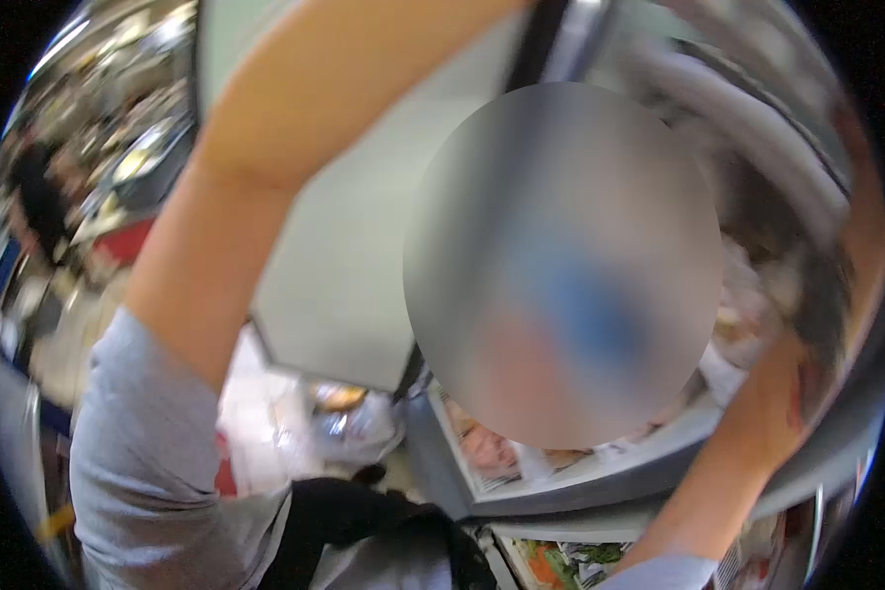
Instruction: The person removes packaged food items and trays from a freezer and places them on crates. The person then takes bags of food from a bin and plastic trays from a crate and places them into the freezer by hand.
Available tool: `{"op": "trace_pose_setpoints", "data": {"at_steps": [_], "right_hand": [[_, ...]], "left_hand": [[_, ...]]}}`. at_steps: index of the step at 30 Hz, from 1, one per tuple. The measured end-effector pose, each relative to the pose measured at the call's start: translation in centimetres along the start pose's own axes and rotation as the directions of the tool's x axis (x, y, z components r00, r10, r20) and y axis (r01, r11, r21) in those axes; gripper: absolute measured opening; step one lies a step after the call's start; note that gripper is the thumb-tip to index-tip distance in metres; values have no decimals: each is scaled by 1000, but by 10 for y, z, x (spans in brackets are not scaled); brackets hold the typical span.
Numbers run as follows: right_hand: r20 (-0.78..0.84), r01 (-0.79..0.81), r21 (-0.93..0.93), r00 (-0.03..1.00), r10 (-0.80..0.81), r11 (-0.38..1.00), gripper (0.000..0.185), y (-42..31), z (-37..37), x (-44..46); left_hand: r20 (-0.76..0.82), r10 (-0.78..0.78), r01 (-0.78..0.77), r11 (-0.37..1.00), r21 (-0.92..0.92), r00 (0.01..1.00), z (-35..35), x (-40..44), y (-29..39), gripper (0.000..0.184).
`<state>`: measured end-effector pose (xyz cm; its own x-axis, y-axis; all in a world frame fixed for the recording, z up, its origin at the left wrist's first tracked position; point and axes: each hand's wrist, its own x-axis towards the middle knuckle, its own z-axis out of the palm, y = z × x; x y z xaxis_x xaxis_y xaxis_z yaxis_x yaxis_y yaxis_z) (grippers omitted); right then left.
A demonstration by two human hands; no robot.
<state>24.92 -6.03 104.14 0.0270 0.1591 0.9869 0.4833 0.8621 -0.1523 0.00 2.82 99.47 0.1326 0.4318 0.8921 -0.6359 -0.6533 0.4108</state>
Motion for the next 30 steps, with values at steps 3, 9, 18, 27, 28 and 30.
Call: {"op": "trace_pose_setpoints", "data": {"at_steps": [3,9,18,27,28,30], "right_hand": [[33,8,5,999,-8,1000,61,-37,8,-58],[233,-274,286,949,211,918,70,-51,82,-210],[879,-870,418,460,125,260,81,-156,301,-470],[902,-998,-60,-54,-428,-2,54,-394,549,-661],[884,-1000,-30,-28,-467,3,52,-428,573,-681],[828,-1000,-26,-30,-559,14,47,-486,622,-729]], "left_hand": [[-128,80,-56,982,181,989,-17,-115,39,59],[-597,115,40,970,241,794,-5,-271,90,44],[-766,186,260,870,420,615,-108,-577,184,80],[-779,564,550,573,608,274,-175,-808,401,102],[-756,617,611,518,598,217,-177,-826,423,101],[-701,705,677,463,572,110,-191,-876,456,100]]}}
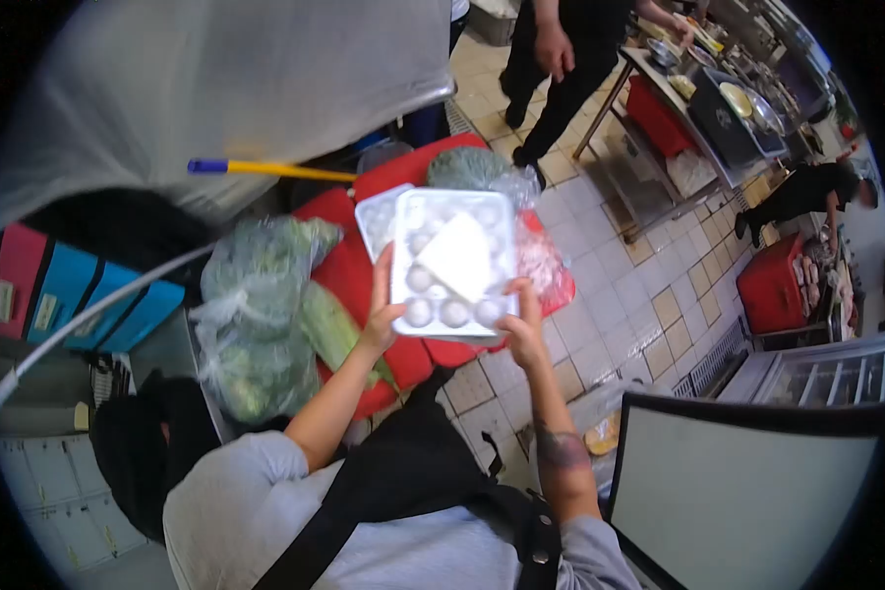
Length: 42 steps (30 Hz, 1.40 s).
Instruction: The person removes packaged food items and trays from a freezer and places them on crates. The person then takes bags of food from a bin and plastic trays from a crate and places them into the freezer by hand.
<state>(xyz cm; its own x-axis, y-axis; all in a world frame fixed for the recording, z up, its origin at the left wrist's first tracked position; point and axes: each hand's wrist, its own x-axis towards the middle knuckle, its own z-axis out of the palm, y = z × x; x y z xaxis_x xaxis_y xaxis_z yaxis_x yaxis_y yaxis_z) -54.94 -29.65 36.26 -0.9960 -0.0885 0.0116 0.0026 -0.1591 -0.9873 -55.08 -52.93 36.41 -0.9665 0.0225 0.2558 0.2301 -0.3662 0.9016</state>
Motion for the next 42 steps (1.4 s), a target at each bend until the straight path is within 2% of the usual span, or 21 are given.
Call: {"op": "trace_pose_setpoints", "data": {"at_steps": [3,5,7,10,13,14,17,18,21,22,24,26,28,29,30,31,33,35,37,39,42], "right_hand": [[148,-148,60,979,138,987,41,65,27,97],[240,-14,-79,970,33,997,38,84,50,152],[307,-56,61,951,34,997,38,102,71,189],[316,-121,51,944,99,991,38,136,85,227],[289,-289,28,919,269,957,38,171,87,243],[279,-193,109,947,156,975,42,171,92,245],[332,-286,-75,896,294,955,49,159,87,248],[279,-61,-176,954,109,982,54,163,87,246],[206,16,-291,977,47,956,55,147,68,225],[214,-21,-264,974,80,964,55,154,52,216],[141,-118,-56,982,125,991,48,136,27,173],[70,-292,-45,953,295,955,43,128,-8,119],[-3,-511,-6,859,511,859,40,125,-47,54],[-23,-492,-28,871,491,870,40,140,-71,17],[-196,-591,-131,802,564,796,38,115,-75,-17],[-242,-573,-173,813,529,801,37,116,-87,-55],[-358,-552,-252,817,453,795,35,126,-116,-136],[-464,-627,-296,754,465,720,34,137,-137,-213],[-570,-700,-264,668,478,663,34,155,-146,-297],[-656,-755,-178,569,495,631,37,171,-140,-373],[-730,-818,-10,399,554,576,28,180,-100,-474]], "left_hand": [[-124,65,-59,997,48,990,-61,44,-33,97],[-212,63,-56,998,42,975,-92,73,-50,93],[-275,35,-44,999,-27,961,-121,95,-71,93],[-347,21,-39,998,-47,938,-154,116,-106,94],[-419,-33,13,999,-50,908,-168,114,-141,94],[-396,-29,-1,997,-74,918,-162,114,-134,94],[-401,-120,63,986,-152,908,-158,108,-134,96],[-401,-108,59,989,-134,909,-161,108,-137,95],[-440,-112,90,993,-70,891,-166,101,-138,93],[-476,-135,130,991,-44,869,-163,100,-133,92],[-532,-184,219,976,2,826,-163,92,-124,84],[-604,-79,260,941,218,793,-181,79,-133,81],[-623,40,259,887,382,781,-187,68,-128,75],[-625,140,252,831,497,768,-186,63,-123,72],[-641,154,279,807,520,752,-185,59,-115,71],[-651,163,303,784,542,742,-181,53,-107,69],[-616,265,389,578,717,742,-166,40,-96,65],[-557,301,409,434,803,774,-142,28,-94,61],[-531,214,406,436,803,820,-75,20,-70,57],[-264,235,151,411,899,935,-52,9,-101,55],[80,147,-144,502,853,986,34,-4,-107,58]]}}
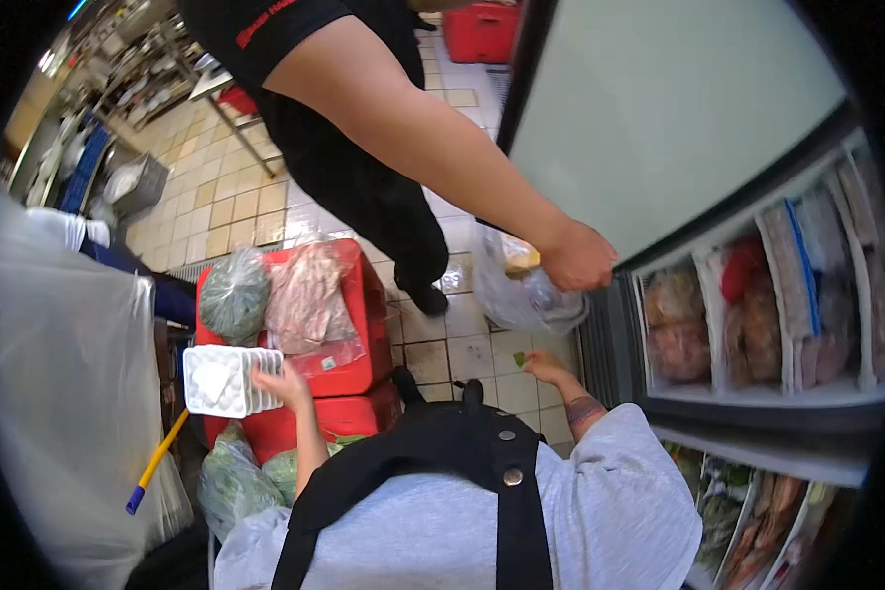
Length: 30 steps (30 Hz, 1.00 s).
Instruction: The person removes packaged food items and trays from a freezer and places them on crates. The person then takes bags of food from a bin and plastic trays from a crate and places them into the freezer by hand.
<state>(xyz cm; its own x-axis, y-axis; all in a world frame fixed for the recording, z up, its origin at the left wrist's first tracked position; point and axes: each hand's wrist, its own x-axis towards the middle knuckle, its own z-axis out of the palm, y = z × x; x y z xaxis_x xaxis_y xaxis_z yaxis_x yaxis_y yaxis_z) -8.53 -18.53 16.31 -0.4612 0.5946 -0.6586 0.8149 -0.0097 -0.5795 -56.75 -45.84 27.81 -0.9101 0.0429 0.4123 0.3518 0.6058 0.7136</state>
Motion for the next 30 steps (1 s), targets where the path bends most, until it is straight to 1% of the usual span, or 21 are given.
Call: {"op": "trace_pose_setpoints", "data": {"at_steps": [1,2,3,4,5,7,9,11,12,14,15,17,18,19,20,22,23,24,25,27,30], "right_hand": [[-3,-35,-23,999,35,999,26,36,0,-15],[122,59,-376,992,-14,925,26,67,1,-30],[244,212,-653,968,-63,727,27,97,2,-46],[294,248,-693,955,-49,677,27,121,9,-67],[295,196,-651,956,6,733,27,141,16,-88],[272,55,-564,954,122,824,27,169,34,-108],[251,-25,-503,952,174,864,26,171,52,-114],[232,-40,-463,959,165,885,26,164,73,-108],[224,-26,-452,964,142,892,26,163,85,-100],[241,121,-512,971,6,850,25,169,112,-81],[266,233,-570,960,-91,788,25,170,133,-65],[307,399,-667,917,-255,630,25,176,165,-33],[336,485,-731,868,-364,481,25,174,182,-11],[154,250,-495,968,-199,832,24,108,171,-37],[-39,16,-104,999,-20,995,24,2,151,-81],[-30,123,-80,992,-125,989,27,-60,153,-81],[-11,206,-24,978,-206,978,23,-63,160,-70],[32,192,-44,981,-190,981,23,-90,158,-74],[66,198,62,977,-202,978,24,-95,162,-67],[27,271,-55,962,-270,961,28,-109,163,-64],[18,206,-119,979,-205,971,27,-126,160,-68]], "left_hand": [[70,68,-67,998,-19,995,16,-3,20,60],[132,36,-18,990,-139,991,31,-8,47,62],[182,4,44,966,-255,983,44,-13,77,63],[266,27,45,964,-262,964,50,-19,108,64],[343,48,46,965,-260,938,53,-24,133,65],[263,190,-166,980,-109,946,91,-47,133,64],[299,175,-85,953,-292,938,68,-54,171,62],[352,240,-90,915,-394,905,47,-61,174,62],[369,276,-141,925,-353,888,41,-68,160,63],[411,265,-178,955,-239,872,19,-76,113,62],[424,251,-197,966,-167,870,-1,-69,77,61],[382,229,-217,973,-75,895,-33,-52,34,61],[332,235,-251,968,5,913,-49,-41,11,60],[287,245,-278,957,82,926,-66,-31,-12,59],[265,216,-259,956,138,940,-83,-19,-34,60],[177,171,-212,946,244,969,-114,6,-67,61],[112,155,-182,939,292,982,-128,17,-79,60],[46,186,-191,930,314,981,-137,28,-97,60],[-19,218,-200,922,331,976,-143,37,-111,59],[-89,172,-119,898,423,981,-153,48,-124,56],[-121,42,14,902,432,992,-151,60,-136,56]]}}
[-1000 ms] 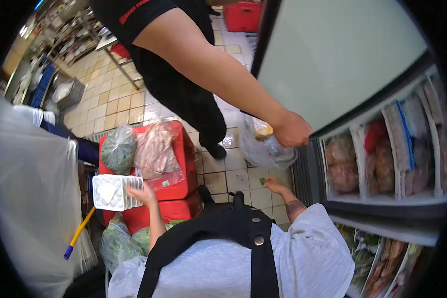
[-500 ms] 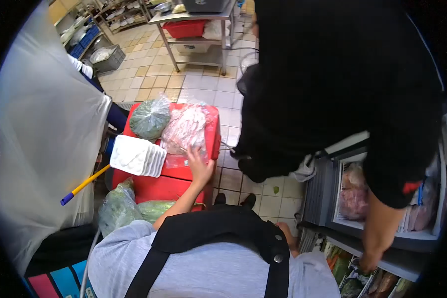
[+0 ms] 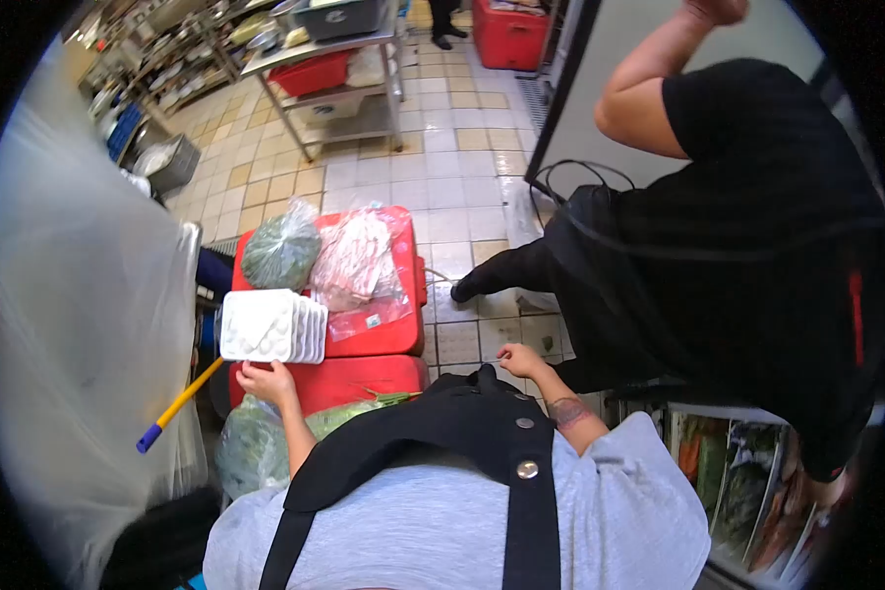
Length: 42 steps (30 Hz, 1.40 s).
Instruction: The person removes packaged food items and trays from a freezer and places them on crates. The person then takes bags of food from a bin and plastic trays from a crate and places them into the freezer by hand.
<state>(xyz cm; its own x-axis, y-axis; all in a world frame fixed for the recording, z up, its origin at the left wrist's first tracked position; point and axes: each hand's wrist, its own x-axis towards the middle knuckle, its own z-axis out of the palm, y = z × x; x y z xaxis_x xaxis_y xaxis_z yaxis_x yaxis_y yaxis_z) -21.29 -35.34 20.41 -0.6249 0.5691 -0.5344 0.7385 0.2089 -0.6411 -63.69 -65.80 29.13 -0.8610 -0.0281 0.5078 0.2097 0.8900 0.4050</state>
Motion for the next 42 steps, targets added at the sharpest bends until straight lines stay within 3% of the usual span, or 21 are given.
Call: {"op": "trace_pose_setpoints", "data": {"at_steps": [5,11,16,21,23,26,30,31,34,36,37,39,42], "right_hand": [[-5,-37,-66,999,36,997,26,0,-11,-8],[-83,-92,-153,993,80,984,28,10,-21,-29],[-71,-218,-166,975,209,962,30,43,-3,-46],[-23,-290,-175,956,291,941,30,75,18,-60],[-37,-299,-171,954,298,939,29,81,22,-62],[-88,-343,-125,939,334,931,28,80,20,-70],[-134,-300,-4,945,297,954,25,82,18,-76],[-166,-291,-68,946,277,954,24,93,25,-71],[-63,-382,-26,923,380,924,23,105,33,-65],[-89,-250,-89,966,242,964,25,101,34,-69],[-48,-215,-36,976,213,976,26,98,35,-67],[-4,-235,62,972,236,970,29,72,28,-68],[5,-211,33,977,211,977,29,43,16,-63]], "left_hand": [[11,-54,55,997,-57,998,18,2,8,57],[187,-162,172,984,-43,969,42,-6,11,57],[314,-247,258,966,9,916,50,-1,18,57],[576,-320,289,946,149,752,55,6,17,61],[636,-327,291,942,166,698,58,6,16,63],[635,-334,259,942,211,697,47,3,29,65],[586,-285,226,958,173,759,64,-3,23,69],[566,-257,206,967,153,784,66,-5,25,70],[547,-194,155,981,116,815,46,-2,48,70],[555,-182,168,983,77,812,39,1,57,69],[559,-177,171,983,62,810,34,2,60,69],[621,-186,172,982,83,761,27,8,65,68],[757,-188,110,982,153,626,17,16,63,65]]}}
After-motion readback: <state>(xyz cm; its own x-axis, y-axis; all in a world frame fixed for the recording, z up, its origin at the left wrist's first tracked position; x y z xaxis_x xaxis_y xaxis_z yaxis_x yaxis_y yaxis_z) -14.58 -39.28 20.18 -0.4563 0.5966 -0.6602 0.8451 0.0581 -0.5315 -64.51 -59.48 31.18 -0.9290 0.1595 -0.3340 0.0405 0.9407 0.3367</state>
